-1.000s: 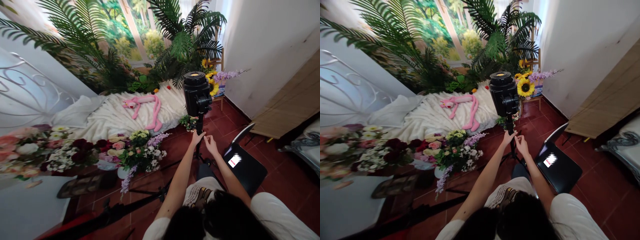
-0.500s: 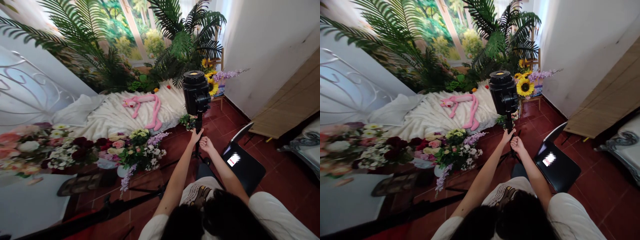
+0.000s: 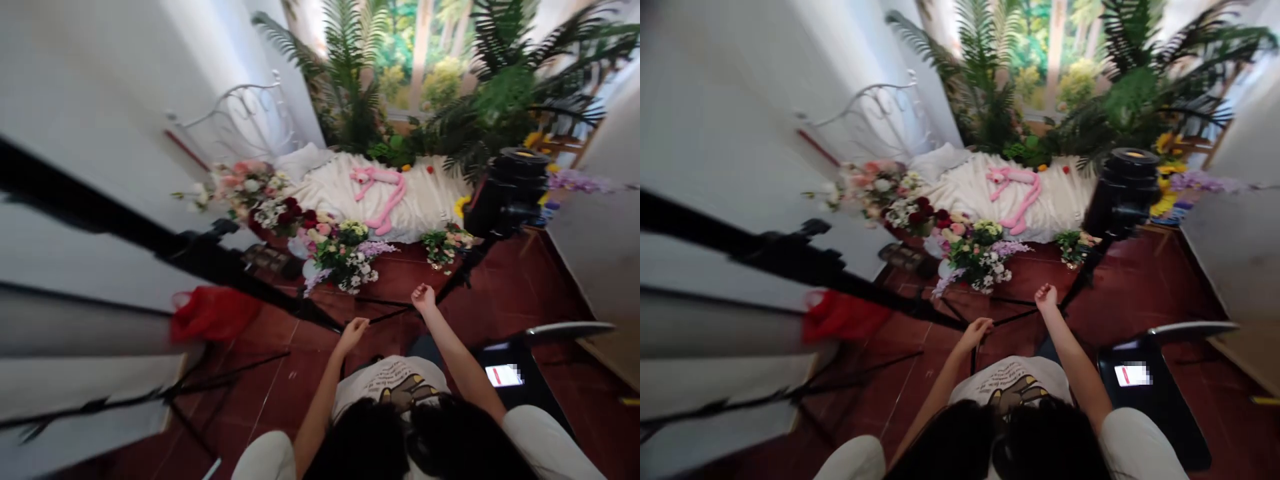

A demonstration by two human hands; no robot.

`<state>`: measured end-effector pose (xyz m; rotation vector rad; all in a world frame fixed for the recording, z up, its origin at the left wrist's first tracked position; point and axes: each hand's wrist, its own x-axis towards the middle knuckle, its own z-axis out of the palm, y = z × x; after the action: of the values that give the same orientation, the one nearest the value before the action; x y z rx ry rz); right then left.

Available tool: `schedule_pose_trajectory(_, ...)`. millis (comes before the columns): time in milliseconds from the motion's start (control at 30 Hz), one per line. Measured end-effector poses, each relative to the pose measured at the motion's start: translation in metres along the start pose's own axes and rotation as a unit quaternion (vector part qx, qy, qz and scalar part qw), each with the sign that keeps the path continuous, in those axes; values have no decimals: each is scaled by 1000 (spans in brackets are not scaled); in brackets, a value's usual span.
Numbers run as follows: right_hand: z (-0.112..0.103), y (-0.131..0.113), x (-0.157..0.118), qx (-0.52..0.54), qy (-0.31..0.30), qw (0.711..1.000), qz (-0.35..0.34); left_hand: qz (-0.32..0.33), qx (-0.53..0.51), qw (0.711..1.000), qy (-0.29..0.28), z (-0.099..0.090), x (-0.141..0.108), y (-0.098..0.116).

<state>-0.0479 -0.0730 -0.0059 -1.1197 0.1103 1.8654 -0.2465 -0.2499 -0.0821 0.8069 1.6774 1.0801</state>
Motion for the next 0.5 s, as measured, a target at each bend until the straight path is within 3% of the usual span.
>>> schedule_pose_trajectory(100, 55, 44, -4, -120, -124, 980, 101, 24, 53, 989, 136, -61, -26, 6)
schedule_pose_trajectory(167, 93, 76, -15, -228, -231, 930, 171, 58, 70, 966, 241, -89, -43, 23)
schedule_pose_trajectory(233, 127, 105, -29, -339, -320, 860, 207, 93, 58, 932, 346, -104, -58, 47)
schedule_pose_trajectory(300, 158, 131, -43, -473, -393, 767, 185, 146, 28, 895, 420, -108, -67, 73)
schedule_pose_trajectory(367, 188, 152, -56, -609, -460, 634, 122, 204, 12, 854, 478, -105, -70, 99)
schedule_pose_trajectory(433, 216, 167, -64, -688, -502, 519, 71, 255, -14, 824, 507, -101, -68, 123)
schedule_pose_trajectory(500, 242, 178, -70, -739, -533, 407, 64, 287, -54, 803, 520, -98, -61, 141)
